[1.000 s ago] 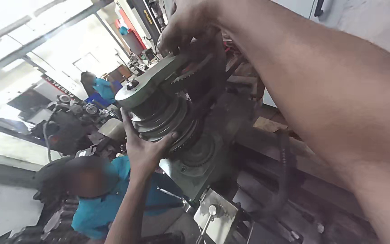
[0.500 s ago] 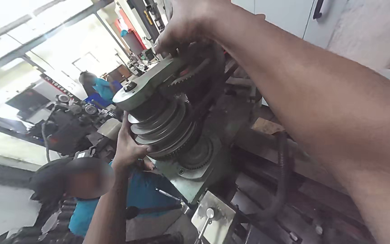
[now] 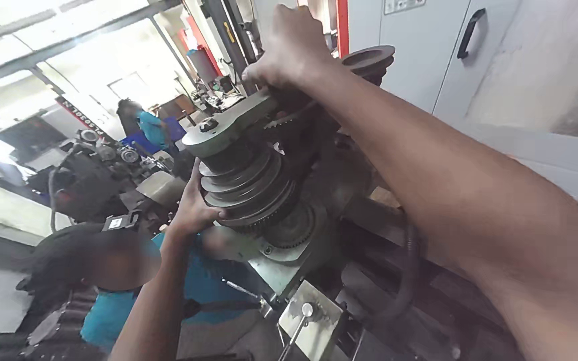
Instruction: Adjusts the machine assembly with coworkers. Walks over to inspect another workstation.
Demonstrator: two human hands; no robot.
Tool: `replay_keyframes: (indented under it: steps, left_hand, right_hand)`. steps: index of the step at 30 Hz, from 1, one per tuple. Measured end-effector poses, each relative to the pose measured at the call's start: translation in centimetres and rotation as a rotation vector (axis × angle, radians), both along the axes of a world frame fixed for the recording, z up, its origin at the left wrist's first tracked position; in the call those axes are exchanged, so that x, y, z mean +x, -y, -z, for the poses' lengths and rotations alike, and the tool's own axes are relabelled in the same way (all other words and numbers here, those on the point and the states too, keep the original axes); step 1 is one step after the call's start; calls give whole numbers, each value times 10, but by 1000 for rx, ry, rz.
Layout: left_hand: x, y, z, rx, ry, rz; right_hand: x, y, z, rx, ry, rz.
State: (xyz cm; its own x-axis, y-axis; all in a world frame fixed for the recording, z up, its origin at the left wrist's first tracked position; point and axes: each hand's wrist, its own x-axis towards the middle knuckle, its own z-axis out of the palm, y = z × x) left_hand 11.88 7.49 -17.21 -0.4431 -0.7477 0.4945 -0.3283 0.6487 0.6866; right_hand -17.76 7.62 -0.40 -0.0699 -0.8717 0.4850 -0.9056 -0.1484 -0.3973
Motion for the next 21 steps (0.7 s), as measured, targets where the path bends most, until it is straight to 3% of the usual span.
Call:
replay_keyframes:
  steps: [8,12,21]
  left_hand:
    - [-1,6,-2,-1,-20,97]
    - [-1,9,0,12,-31,74]
    - [-3,1,-1,23,-24,33]
  right_hand:
    - [-12,7,-19,185,-42,-22]
    - [-23,20,-26,294,-4,-205]
    - [5,12,-20,99,-212,15]
